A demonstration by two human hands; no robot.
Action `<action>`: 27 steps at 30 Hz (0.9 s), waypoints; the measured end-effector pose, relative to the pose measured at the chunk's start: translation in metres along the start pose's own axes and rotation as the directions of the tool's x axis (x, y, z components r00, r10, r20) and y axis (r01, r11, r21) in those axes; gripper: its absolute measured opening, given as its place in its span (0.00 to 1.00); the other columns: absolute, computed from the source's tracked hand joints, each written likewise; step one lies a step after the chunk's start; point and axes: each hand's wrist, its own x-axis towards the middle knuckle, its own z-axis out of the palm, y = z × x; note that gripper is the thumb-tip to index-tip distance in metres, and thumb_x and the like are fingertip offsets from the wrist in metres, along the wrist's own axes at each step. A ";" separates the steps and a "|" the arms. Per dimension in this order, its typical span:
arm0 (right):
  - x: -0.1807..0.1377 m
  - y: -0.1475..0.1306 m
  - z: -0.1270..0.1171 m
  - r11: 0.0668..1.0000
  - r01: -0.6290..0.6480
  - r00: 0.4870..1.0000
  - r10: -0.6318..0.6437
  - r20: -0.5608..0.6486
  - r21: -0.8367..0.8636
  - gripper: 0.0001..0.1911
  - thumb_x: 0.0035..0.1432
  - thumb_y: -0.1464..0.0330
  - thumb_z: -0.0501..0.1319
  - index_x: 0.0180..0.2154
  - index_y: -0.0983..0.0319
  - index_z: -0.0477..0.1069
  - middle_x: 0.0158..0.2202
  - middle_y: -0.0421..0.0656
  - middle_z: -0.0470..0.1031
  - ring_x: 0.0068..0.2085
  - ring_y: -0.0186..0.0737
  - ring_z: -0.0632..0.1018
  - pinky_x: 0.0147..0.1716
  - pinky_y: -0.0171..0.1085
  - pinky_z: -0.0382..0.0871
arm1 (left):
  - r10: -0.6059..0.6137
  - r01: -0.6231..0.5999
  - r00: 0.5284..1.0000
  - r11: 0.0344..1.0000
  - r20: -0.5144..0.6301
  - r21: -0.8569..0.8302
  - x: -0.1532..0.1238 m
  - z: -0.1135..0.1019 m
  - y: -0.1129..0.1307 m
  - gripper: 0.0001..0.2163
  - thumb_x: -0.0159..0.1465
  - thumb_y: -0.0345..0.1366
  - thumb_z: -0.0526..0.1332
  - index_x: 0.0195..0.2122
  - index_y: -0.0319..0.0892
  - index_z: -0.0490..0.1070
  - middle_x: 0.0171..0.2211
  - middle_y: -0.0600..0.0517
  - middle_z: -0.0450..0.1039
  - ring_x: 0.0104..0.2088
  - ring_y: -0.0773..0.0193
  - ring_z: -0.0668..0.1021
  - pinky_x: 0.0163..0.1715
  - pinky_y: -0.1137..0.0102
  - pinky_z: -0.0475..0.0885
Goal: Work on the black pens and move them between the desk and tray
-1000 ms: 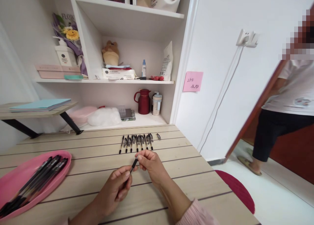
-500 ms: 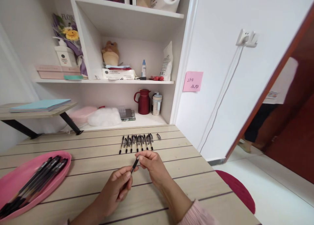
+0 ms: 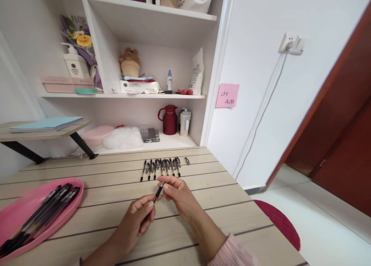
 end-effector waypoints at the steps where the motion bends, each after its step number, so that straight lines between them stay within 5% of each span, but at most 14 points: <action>1: 0.000 0.001 -0.001 1.000 0.001 1.000 -0.001 -0.008 -0.008 0.17 0.42 0.61 0.66 0.34 0.63 0.72 0.28 0.42 0.72 0.24 0.30 0.67 0.22 0.32 0.53 | 0.003 -0.002 1.000 1.000 -0.007 0.007 0.000 0.000 0.000 0.19 0.54 0.45 0.58 0.42 0.37 0.68 0.17 0.58 0.63 0.11 0.78 0.56 0.11 0.77 0.46; 6: 0.002 0.006 -0.002 0.998 0.039 0.998 -0.041 -0.037 -0.054 0.13 0.40 0.63 0.67 0.24 0.63 0.68 0.19 0.37 0.69 0.20 0.28 0.63 0.20 0.31 0.51 | 0.026 -0.024 0.999 0.997 -0.026 0.073 0.000 0.001 -0.001 0.18 0.55 0.43 0.57 0.42 0.36 0.69 0.17 0.58 0.62 0.11 0.78 0.56 0.11 0.77 0.46; 11: 0.002 0.006 0.000 1.000 -0.017 1.000 0.017 0.009 0.003 0.13 0.44 0.64 0.65 0.32 0.63 0.70 0.24 0.39 0.70 0.23 0.29 0.67 0.21 0.30 0.52 | 0.025 -0.023 0.999 0.996 -0.026 0.082 0.000 0.000 -0.002 0.18 0.56 0.43 0.56 0.43 0.38 0.68 0.18 0.58 0.63 0.11 0.77 0.55 0.12 0.76 0.46; 15: 0.004 0.011 -0.002 0.998 0.022 0.995 -0.027 -0.091 -0.058 0.12 0.38 0.65 0.68 0.23 0.64 0.68 0.19 0.36 0.66 0.19 0.26 0.61 0.20 0.30 0.51 | 0.102 -0.080 0.990 0.977 -0.102 0.199 0.000 -0.001 -0.003 0.15 0.55 0.42 0.57 0.40 0.38 0.71 0.17 0.58 0.62 0.14 0.75 0.58 0.15 0.76 0.50; 20: 0.004 0.012 -0.002 0.999 -0.026 0.998 0.024 -0.049 -0.033 0.11 0.43 0.63 0.65 0.30 0.63 0.70 0.24 0.39 0.70 0.20 0.26 0.61 0.19 0.30 0.51 | 0.023 -0.016 0.998 0.994 -0.064 0.111 0.001 -0.002 -0.001 0.19 0.55 0.44 0.57 0.44 0.38 0.69 0.17 0.59 0.62 0.12 0.76 0.55 0.13 0.76 0.46; 27: 0.005 0.013 -0.002 1.000 0.006 0.996 -0.006 -0.086 0.002 0.12 0.39 0.65 0.68 0.26 0.63 0.69 0.22 0.37 0.69 0.19 0.25 0.60 0.18 0.29 0.50 | 0.022 -0.008 0.993 0.992 -0.114 0.125 0.002 -0.002 0.000 0.19 0.52 0.44 0.59 0.42 0.38 0.71 0.16 0.59 0.62 0.12 0.76 0.57 0.13 0.76 0.47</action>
